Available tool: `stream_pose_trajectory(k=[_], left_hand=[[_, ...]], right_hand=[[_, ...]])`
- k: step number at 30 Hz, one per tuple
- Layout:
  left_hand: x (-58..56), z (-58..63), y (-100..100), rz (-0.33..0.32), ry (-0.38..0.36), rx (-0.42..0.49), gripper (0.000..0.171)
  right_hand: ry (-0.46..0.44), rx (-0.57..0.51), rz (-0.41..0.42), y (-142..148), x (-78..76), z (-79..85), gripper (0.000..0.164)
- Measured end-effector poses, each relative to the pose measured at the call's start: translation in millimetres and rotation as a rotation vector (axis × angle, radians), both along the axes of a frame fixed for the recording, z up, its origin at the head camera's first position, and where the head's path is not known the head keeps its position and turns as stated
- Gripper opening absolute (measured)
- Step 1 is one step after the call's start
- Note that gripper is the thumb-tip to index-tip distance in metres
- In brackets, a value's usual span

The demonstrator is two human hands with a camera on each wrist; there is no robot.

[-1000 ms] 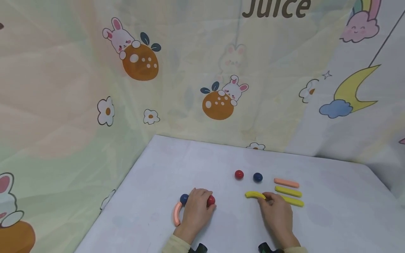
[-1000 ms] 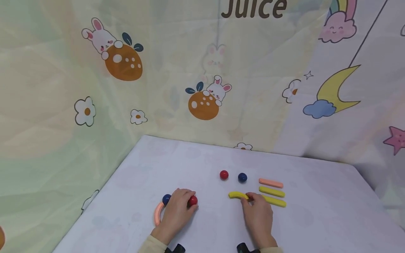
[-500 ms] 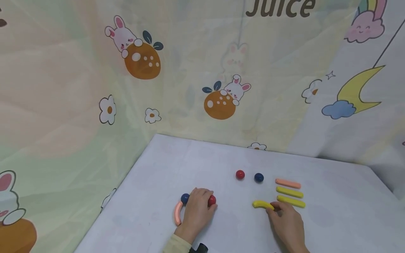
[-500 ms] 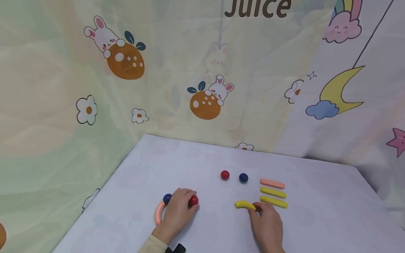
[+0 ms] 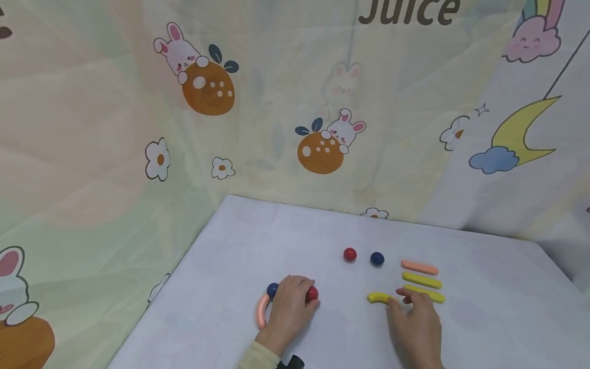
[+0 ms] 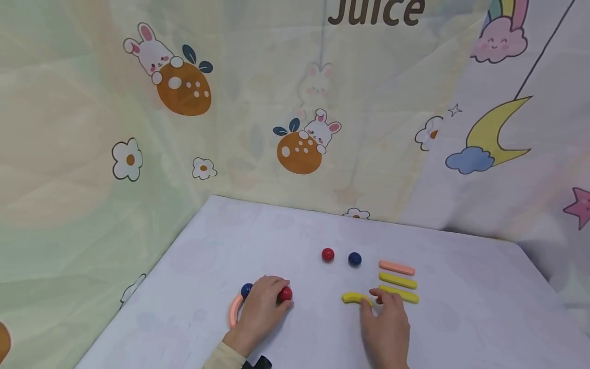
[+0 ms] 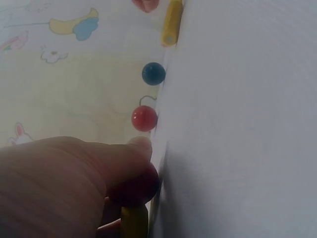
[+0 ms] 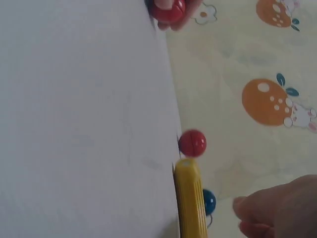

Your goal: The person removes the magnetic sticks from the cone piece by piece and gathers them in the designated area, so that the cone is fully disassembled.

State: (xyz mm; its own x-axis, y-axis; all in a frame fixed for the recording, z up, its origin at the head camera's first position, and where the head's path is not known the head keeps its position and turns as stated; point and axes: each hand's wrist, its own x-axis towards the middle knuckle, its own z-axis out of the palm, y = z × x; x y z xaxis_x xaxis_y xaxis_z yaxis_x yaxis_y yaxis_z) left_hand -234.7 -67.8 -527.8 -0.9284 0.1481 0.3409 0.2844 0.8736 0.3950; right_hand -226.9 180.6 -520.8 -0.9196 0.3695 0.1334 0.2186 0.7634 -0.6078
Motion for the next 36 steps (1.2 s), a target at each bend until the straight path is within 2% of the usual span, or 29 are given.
stream_pose_trajectory(k=[1,3,8,10,15,19,21,24,27,30,36], left_hand=[[0.4,0.0,0,-0.003,-0.008,-0.007,0.043],[1.4,0.2,1,-0.014,-0.017,-0.021,0.045],[3.2,-0.1,4,-0.087,0.008,-0.040,0.053],[3.7,-0.6,5,-0.127,0.044,-0.044,0.056],[4.9,-2.6,6,-0.202,0.114,-0.062,0.059],[5.4,-2.9,6,-0.215,0.127,-0.061,0.059],[5.4,-1.8,5,-0.199,0.147,-0.047,0.056],[4.8,0.1,5,-0.130,0.154,-0.016,0.049],[4.1,-0.8,3,-0.023,0.111,-0.008,0.042],[2.1,-3.2,0,0.054,0.068,-0.020,0.034],[-1.9,-3.0,-6,0.114,0.014,0.023,0.021]], right_hand=[[0.007,-0.022,0.002,-8,1.4,0.8,0.029],[0.001,-0.066,0.059,-25,4.4,2.4,0.021],[-0.056,-0.158,0.310,-69,7.9,1.7,0.019],[-0.057,-0.173,0.377,-80,6.5,0.1,0.023],[-0.063,-0.145,0.425,-93,0.6,-2.9,0.029],[-0.075,-0.119,0.416,-95,-0.6,-4.2,0.033],[-0.074,-0.124,0.396,-94,-0.4,-4.6,0.034],[-0.065,-0.146,0.348,-92,-0.1,-5.2,0.034],[-0.067,-0.162,0.327,-90,0.6,-5.0,0.036],[-0.083,-0.166,0.333,-89,2.1,-4.2,0.038],[-0.093,-0.163,0.358,-88,4.6,-3.9,0.039]])
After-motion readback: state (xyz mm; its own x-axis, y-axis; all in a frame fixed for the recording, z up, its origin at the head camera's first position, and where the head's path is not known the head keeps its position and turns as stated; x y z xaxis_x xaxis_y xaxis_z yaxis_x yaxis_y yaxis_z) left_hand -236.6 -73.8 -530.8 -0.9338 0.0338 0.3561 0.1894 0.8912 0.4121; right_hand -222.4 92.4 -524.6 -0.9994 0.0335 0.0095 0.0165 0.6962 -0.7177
